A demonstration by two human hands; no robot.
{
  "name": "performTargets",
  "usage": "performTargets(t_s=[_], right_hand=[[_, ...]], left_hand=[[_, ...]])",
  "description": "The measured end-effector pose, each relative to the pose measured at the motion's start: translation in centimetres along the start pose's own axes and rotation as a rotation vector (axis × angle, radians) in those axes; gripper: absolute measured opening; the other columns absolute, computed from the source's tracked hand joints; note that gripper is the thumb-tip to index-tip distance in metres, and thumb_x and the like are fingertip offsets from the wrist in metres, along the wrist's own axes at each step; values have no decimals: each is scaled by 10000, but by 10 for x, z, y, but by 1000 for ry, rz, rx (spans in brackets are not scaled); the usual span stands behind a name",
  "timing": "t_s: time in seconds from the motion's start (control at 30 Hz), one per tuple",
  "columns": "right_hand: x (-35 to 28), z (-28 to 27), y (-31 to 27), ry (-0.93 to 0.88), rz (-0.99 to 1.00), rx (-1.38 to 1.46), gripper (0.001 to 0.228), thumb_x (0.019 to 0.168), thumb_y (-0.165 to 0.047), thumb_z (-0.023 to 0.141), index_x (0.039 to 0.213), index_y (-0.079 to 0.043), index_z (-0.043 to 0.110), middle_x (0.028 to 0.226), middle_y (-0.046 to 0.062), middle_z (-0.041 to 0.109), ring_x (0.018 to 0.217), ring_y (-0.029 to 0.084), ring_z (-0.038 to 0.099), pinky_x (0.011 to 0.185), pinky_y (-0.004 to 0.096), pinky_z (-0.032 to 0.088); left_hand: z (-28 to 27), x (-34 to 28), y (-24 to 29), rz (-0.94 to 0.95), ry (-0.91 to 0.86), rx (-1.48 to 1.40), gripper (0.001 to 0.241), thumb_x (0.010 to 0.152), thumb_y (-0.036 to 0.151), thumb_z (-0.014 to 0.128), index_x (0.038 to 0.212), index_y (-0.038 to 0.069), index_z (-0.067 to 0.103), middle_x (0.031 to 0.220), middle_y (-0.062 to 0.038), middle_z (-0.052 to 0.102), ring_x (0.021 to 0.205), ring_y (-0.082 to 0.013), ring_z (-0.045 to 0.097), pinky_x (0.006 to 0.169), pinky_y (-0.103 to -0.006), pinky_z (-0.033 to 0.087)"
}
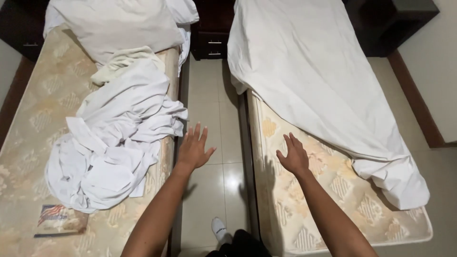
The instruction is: The person spreads a white fitted sheet over a mattress, smoothing it out and tucking the edges under the mattress by hand. They move around the bed to adjust the sheet on all sides.
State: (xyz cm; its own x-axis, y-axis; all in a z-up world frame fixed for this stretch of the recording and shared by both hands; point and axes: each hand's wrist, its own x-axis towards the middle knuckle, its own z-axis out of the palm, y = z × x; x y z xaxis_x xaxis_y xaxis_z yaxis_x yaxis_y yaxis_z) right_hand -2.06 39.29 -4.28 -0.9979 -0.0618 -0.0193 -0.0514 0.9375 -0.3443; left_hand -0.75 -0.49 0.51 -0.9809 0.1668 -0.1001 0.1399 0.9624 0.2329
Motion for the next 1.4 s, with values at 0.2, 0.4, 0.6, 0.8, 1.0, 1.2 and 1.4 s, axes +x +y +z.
performTargets(t_s=[0.2, 0.4, 0.6, 0.8, 1.0, 1.2, 1.4], right_hand=[[7, -2, 0, -6, 51, 3, 752, 864, -378, 707, 1525, -156, 426, 1633, 110, 358, 1451, 344, 377, 1113, 489, 400], [25, 11, 23, 44, 63, -29, 711, 877, -343, 696, 1516, -147, 455, 1631, 112, 388, 1449, 359, 406, 1124, 488, 408], [56, 43, 59, 52, 76, -18, 713, 867, -324, 709, 1508, -130, 467, 1620, 121, 400, 1444, 369, 414, 1116, 503, 409], [113, 88, 90, -54, 130, -26, 764, 798, -265, 749, 1498, -126, 477, 1638, 121, 376, 1460, 379, 402, 1142, 486, 400], [185, 123, 118, -85, 98, -28, 810, 785, -247, 772, 1512, -109, 443, 1636, 148, 349, 1481, 404, 356, 1155, 501, 373], [267, 141, 142, -205, 55, -129, 992, 790, -313, 808, 1629, -125, 314, 1705, 157, 227, 1554, 390, 212, 1219, 524, 229], [330, 158, 154, -411, 77, -158, 1078, 779, -518, 815, 1598, -135, 228, 1704, 154, 102, 1579, 388, 75, 1273, 492, 168]], left_hand=[[4, 23, 3, 27, -98, 30, 875, 967, 593, 528, 1617, 101, 211, 1698, -175, 113, 1548, -406, 143, 1248, -473, 180], [18, 61, 15, 83, -168, 48, 855, 984, 591, 503, 1618, 100, 205, 1696, -165, 118, 1562, -383, 128, 1259, -455, 168], [38, 125, 37, 121, -258, 27, 823, 994, 558, 508, 1618, 100, 229, 1704, -157, 135, 1560, -372, 144, 1257, -460, 189], [114, 218, 42, 171, -308, -9, 776, 1012, 532, 483, 1612, 102, 244, 1702, -151, 146, 1562, -369, 146, 1255, -460, 183], [218, 317, 45, 257, -333, 96, 827, 1023, 583, 483, 1609, 67, 210, 1689, -167, 129, 1555, -392, 110, 1255, -505, 169], [144, 398, 118, 210, -485, 172, 887, 990, 555, 617, 1649, 114, 219, 1697, -174, 110, 1568, -459, 106, 1302, -582, 134], [267, 453, 118, 395, -267, -35, 1001, 851, 424, 775, 1630, 90, 244, 1725, -147, 72, 1580, -406, 100, 1257, -510, 183]])
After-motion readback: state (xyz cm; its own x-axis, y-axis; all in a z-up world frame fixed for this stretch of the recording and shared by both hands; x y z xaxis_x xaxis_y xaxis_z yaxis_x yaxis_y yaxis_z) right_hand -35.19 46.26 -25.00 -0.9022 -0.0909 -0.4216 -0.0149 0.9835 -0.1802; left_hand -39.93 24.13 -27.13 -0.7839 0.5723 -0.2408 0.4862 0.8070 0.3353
